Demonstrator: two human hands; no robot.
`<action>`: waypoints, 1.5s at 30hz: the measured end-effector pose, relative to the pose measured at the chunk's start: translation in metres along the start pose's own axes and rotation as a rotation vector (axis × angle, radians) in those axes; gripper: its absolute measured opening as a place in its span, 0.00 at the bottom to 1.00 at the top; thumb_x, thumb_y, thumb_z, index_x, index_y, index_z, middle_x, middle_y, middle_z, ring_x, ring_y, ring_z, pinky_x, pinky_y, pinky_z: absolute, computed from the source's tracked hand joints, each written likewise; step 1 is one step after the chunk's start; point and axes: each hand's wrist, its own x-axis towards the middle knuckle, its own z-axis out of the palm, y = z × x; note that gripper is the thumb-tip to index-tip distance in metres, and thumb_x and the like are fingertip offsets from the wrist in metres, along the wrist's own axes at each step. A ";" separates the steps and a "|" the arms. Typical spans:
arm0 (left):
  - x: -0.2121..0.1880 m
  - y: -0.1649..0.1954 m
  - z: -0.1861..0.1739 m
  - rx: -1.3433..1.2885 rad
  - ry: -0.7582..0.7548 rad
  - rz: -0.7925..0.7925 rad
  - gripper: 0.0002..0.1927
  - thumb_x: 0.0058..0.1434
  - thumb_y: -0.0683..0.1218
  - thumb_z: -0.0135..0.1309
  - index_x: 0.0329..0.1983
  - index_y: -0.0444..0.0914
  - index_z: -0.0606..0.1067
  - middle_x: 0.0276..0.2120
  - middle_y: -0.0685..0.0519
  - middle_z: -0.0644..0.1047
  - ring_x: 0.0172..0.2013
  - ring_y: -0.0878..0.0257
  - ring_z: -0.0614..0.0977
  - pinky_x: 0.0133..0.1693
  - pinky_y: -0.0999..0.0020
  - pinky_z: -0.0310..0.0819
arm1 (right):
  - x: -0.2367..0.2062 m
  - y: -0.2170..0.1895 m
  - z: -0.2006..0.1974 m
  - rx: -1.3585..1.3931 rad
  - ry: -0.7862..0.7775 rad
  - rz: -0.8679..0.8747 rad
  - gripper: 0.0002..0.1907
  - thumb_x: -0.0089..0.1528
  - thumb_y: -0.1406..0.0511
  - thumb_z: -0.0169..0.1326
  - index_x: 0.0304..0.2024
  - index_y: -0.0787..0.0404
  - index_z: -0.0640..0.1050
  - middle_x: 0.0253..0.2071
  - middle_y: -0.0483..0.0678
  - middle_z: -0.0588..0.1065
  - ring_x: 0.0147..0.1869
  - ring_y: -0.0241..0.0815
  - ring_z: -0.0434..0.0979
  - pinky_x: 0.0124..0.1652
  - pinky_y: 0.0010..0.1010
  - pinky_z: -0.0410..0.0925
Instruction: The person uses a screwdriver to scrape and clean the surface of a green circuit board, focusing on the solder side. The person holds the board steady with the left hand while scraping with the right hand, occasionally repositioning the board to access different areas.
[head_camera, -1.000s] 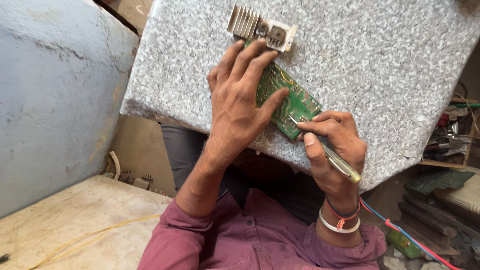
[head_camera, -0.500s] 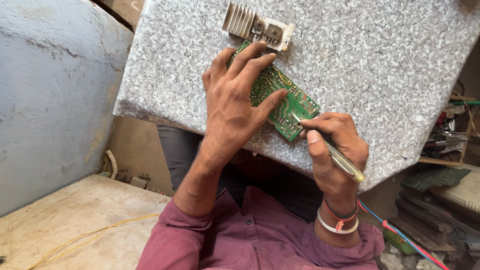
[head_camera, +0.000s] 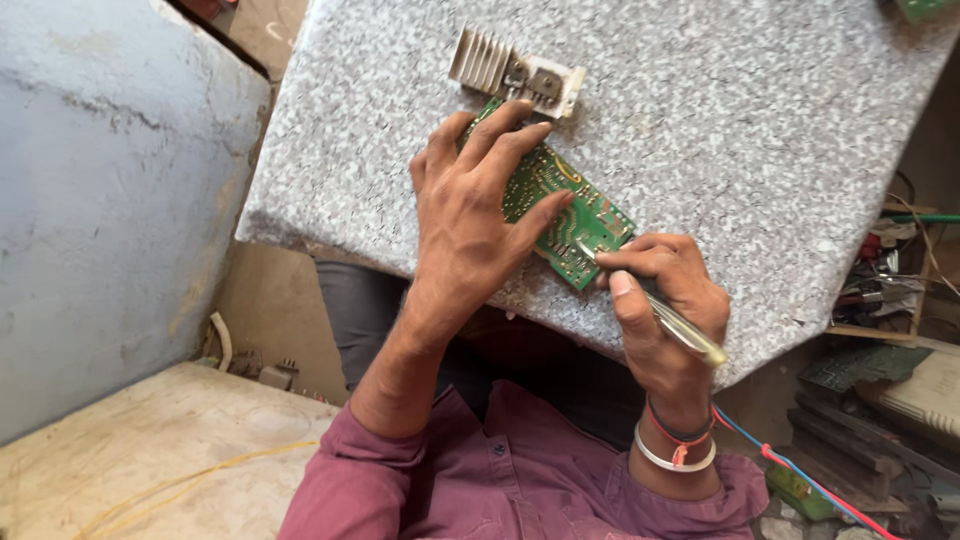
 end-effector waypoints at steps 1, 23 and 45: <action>0.001 0.000 0.001 0.002 0.003 0.009 0.30 0.57 0.56 0.69 0.61 0.45 0.75 0.65 0.57 0.72 0.67 0.49 0.66 0.66 0.49 0.54 | 0.001 0.001 0.000 -0.040 0.002 -0.018 0.10 0.68 0.65 0.55 0.46 0.66 0.81 0.45 0.51 0.74 0.44 0.36 0.78 0.46 0.26 0.72; -0.001 -0.001 0.002 0.019 0.003 0.019 0.30 0.59 0.57 0.69 0.62 0.45 0.75 0.66 0.57 0.71 0.67 0.49 0.65 0.66 0.49 0.55 | -0.001 0.005 -0.001 -0.033 0.017 0.009 0.11 0.68 0.63 0.56 0.44 0.66 0.81 0.41 0.50 0.76 0.45 0.35 0.78 0.47 0.26 0.71; -0.002 0.000 -0.002 0.023 -0.019 0.013 0.30 0.61 0.57 0.68 0.64 0.46 0.74 0.67 0.57 0.70 0.69 0.48 0.65 0.68 0.49 0.54 | -0.001 0.004 -0.001 -0.035 0.008 -0.004 0.09 0.70 0.67 0.55 0.48 0.66 0.81 0.45 0.51 0.75 0.43 0.34 0.78 0.45 0.23 0.70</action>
